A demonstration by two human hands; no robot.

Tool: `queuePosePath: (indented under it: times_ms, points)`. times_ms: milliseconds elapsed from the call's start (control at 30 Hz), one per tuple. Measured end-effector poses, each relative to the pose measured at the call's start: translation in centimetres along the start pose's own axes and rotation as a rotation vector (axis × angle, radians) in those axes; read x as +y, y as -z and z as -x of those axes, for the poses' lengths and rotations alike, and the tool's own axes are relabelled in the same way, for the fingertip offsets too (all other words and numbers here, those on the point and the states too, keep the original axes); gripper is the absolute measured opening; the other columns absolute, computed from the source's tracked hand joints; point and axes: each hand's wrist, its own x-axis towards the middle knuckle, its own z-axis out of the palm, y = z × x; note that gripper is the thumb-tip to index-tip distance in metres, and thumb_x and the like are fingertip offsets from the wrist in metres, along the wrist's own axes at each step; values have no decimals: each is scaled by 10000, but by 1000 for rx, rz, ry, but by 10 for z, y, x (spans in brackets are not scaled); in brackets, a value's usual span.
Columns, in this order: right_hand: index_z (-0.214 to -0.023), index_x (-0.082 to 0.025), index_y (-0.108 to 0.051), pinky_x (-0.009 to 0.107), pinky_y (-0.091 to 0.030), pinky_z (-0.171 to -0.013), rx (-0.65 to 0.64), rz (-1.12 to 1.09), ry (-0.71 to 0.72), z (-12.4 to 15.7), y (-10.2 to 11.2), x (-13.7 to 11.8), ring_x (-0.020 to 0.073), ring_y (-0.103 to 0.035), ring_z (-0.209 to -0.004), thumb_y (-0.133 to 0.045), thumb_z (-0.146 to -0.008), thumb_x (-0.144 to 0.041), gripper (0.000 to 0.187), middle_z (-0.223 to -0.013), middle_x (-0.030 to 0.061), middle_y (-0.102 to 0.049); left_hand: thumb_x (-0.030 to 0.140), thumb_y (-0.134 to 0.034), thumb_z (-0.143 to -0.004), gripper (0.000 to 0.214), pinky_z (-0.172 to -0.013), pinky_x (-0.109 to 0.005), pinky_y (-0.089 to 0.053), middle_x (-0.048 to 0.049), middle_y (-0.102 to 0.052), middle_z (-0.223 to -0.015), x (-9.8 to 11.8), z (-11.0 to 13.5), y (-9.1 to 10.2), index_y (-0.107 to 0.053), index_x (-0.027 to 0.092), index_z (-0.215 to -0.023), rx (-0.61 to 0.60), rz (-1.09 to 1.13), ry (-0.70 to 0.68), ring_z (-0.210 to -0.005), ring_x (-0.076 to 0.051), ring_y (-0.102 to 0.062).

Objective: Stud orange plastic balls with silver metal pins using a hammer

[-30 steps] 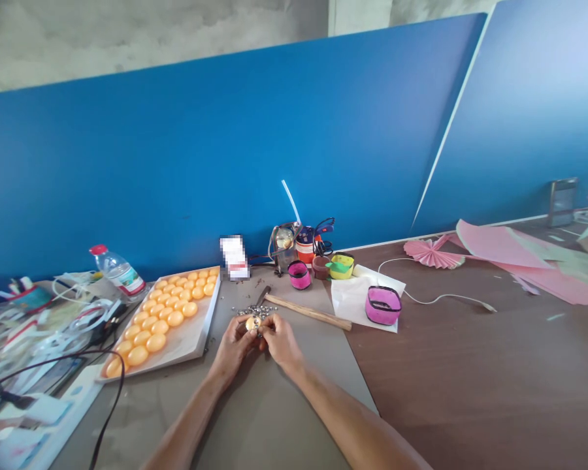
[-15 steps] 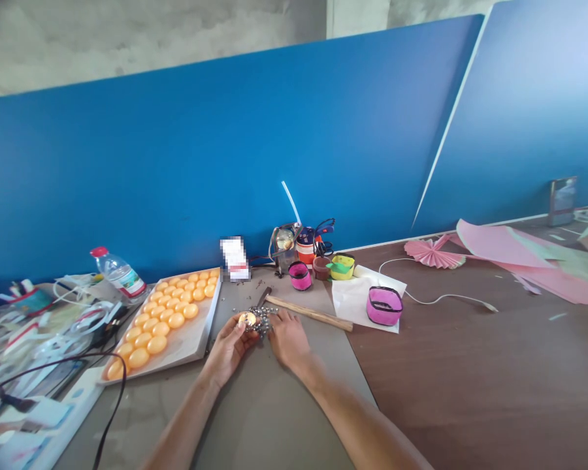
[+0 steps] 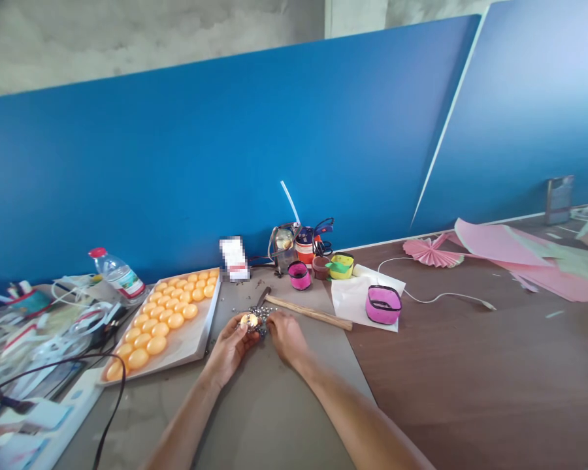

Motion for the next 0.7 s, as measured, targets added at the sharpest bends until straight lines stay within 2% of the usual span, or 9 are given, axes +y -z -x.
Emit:
queuePosePath:
  times_ms: [100, 300, 467, 700]
  points:
    - [-741, -172, -611, 240, -401, -658, 6, -209, -43, -1, 5, -2, 146, -561, -711, -435, -742, -135, 180, -742, 24, -623, 302, -709, -676, 345, -713, -274, -485, -38, -645, -920, 0, 0, 0, -585, 177, -974, 10, -2, 2, -677, -119, -612]
    - [-668, -175, -557, 235, -391, -606, 39, -391, -122, -4, 7, -6, 126, -499, -623, -496, -697, -210, 76, -635, -15, -560, 305, -712, -673, 345, -718, -277, -475, -37, -650, -908, 2, 1, -3, -591, 178, -970, 9, -1, 7, -679, -120, -607]
    - [-610, -184, -476, 231, -358, -565, 68, -443, -164, -6, 6, -4, 110, -433, -572, -512, -667, -232, 82, -575, -40, -477, 310, -721, -662, 353, -715, -281, -471, -33, -653, -892, 3, 3, -4, -594, 183, -966, 14, 0, 13, -673, -123, -608]
    - [-653, -187, -462, 229, -352, -557, 119, -482, -170, -4, 6, -6, 101, -429, -571, -505, -658, -219, 55, -598, -44, -458, 314, -724, -655, 381, -740, -298, -477, -49, -643, -926, 1, 3, -4, -594, 174, -985, 26, -26, 6, -708, -133, -606]
